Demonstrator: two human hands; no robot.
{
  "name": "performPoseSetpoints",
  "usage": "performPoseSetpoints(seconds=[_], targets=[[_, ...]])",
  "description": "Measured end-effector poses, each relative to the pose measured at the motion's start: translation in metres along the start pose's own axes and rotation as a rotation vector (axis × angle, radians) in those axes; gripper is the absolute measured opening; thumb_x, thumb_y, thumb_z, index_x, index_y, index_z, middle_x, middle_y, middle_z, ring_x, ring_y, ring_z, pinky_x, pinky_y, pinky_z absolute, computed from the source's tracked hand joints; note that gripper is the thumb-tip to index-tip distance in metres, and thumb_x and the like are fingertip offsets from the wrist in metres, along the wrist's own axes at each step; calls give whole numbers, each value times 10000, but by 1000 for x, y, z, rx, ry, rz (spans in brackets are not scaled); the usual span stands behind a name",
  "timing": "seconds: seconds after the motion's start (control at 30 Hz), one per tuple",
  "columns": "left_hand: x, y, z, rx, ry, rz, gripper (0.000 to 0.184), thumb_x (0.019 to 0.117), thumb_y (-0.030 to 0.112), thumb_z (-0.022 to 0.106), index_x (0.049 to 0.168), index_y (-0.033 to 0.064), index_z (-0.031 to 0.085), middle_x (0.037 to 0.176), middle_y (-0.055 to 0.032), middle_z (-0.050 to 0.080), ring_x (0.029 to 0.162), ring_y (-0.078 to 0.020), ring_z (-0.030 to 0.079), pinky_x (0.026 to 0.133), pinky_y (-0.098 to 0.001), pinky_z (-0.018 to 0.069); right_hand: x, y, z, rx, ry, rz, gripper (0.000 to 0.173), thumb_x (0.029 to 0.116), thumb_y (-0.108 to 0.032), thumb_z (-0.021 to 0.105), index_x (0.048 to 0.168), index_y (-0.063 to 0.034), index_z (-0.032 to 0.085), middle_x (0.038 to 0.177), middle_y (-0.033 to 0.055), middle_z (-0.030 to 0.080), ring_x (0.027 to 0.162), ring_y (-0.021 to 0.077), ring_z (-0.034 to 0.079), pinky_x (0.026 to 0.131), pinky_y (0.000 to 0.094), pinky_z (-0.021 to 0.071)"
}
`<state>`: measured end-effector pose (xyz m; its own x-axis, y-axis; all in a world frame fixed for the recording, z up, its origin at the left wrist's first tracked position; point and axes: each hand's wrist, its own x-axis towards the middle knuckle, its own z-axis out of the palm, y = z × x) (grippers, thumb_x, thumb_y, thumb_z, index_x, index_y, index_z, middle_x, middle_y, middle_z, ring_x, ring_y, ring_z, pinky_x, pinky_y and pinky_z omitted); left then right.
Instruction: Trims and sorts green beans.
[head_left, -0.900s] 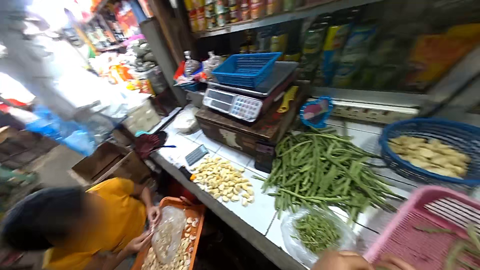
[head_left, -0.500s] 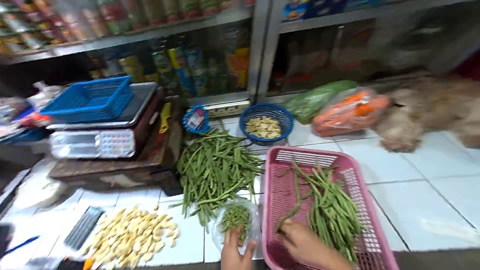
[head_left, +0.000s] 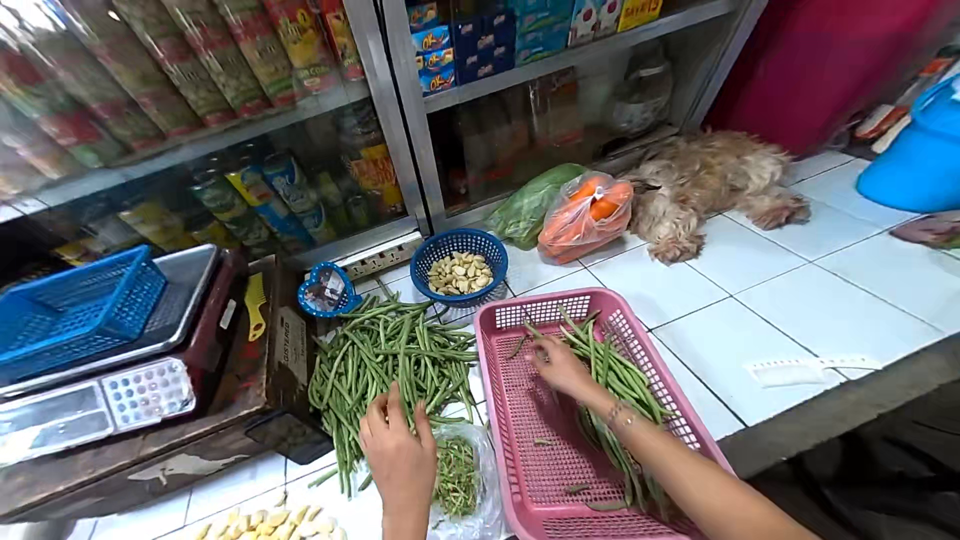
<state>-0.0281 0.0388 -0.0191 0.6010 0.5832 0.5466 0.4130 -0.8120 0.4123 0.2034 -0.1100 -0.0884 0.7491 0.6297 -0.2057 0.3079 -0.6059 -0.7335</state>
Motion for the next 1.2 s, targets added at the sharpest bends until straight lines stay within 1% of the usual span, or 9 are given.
performPoseSetpoints(seconds=[0.13, 0.3, 0.4, 0.5, 0.63, 0.77, 0.97, 1.07, 1.2], targets=[[-23, 19, 3, -165, -157, 90, 289, 917, 117, 656, 1098, -99, 726, 1059, -298, 699, 993, -483, 676, 878, -584, 534, 56, 35, 8, -93, 82, 83, 479, 1036, -117, 554, 1436, 125, 447, 1465, 343, 462, 1410, 460, 423, 1190, 522, 319], [-54, 16, 20, -254, -119, 260, 214, 874, 145, 639, 937, 6, 789, 896, -152, 740, 847, -322, 712, 790, -421, 568, 61, 29, 25, 95, 110, 65, 397, 1070, -77, 471, 1428, 94, 485, 1389, 314, 562, 1318, 419, 545, 1139, 502, 389], [-55, 10, 17, -309, -77, 132, 219, 895, 101, 625, 972, -43, 770, 923, -186, 740, 874, -325, 715, 825, -394, 573, 12, -5, 32, 150, 116, -289, 345, 1059, -97, 491, 1301, 118, 611, 1267, 306, 643, 1168, 393, 640, 1053, 455, 479], [-52, 10, 14, -430, -105, -20, 250, 931, 54, 590, 1064, -107, 728, 945, -221, 724, 853, -280, 708, 802, -350, 571, -40, -32, 40, 127, 183, -776, 271, 977, -84, 552, 1079, 97, 725, 984, 238, 725, 857, 286, 707, 823, 357, 574], [-46, 21, 15, -611, -118, -13, 241, 962, 24, 538, 1041, -117, 717, 916, -196, 713, 799, -116, 678, 775, -185, 536, -62, -47, 34, -14, 329, -1139, 254, 1012, -224, 533, 975, -94, 748, 907, 67, 719, 957, 215, 648, 982, 318, 454], [-51, 28, 18, -648, -66, 80, 199, 914, 32, 563, 916, -95, 716, 820, -156, 691, 720, -71, 633, 708, -139, 507, -76, -53, 29, -172, 460, -1174, 208, 1026, -209, 524, 981, -182, 726, 967, 43, 687, 995, 217, 597, 981, 314, 410], [-56, 31, 13, -604, -50, 97, 217, 887, 40, 544, 876, -86, 721, 781, -143, 687, 707, -86, 643, 702, -150, 517, -90, -53, 36, -227, 474, -1224, 250, 927, -14, 504, 989, -64, 741, 883, 113, 713, 812, 228, 663, 795, 280, 527], [-58, 31, 12, -618, -21, 87, 223, 858, 29, 535, 833, -90, 722, 728, -137, 669, 667, -84, 622, 676, -149, 502, -99, -52, 44, -199, 469, -1206, 211, 903, 6, 514, 977, -22, 709, 872, 144, 696, 820, 223, 676, 817, 230, 543], [-59, 34, 9, -869, -66, -62, 204, 846, -12, 545, 829, -114, 722, 725, -88, 669, 681, 42, 619, 663, -87, 498, -103, -50, 50, -100, 501, -1189, 163, 966, -26, 504, 983, -40, 665, 891, 123, 644, 862, 172, 630, 864, 159, 497]])
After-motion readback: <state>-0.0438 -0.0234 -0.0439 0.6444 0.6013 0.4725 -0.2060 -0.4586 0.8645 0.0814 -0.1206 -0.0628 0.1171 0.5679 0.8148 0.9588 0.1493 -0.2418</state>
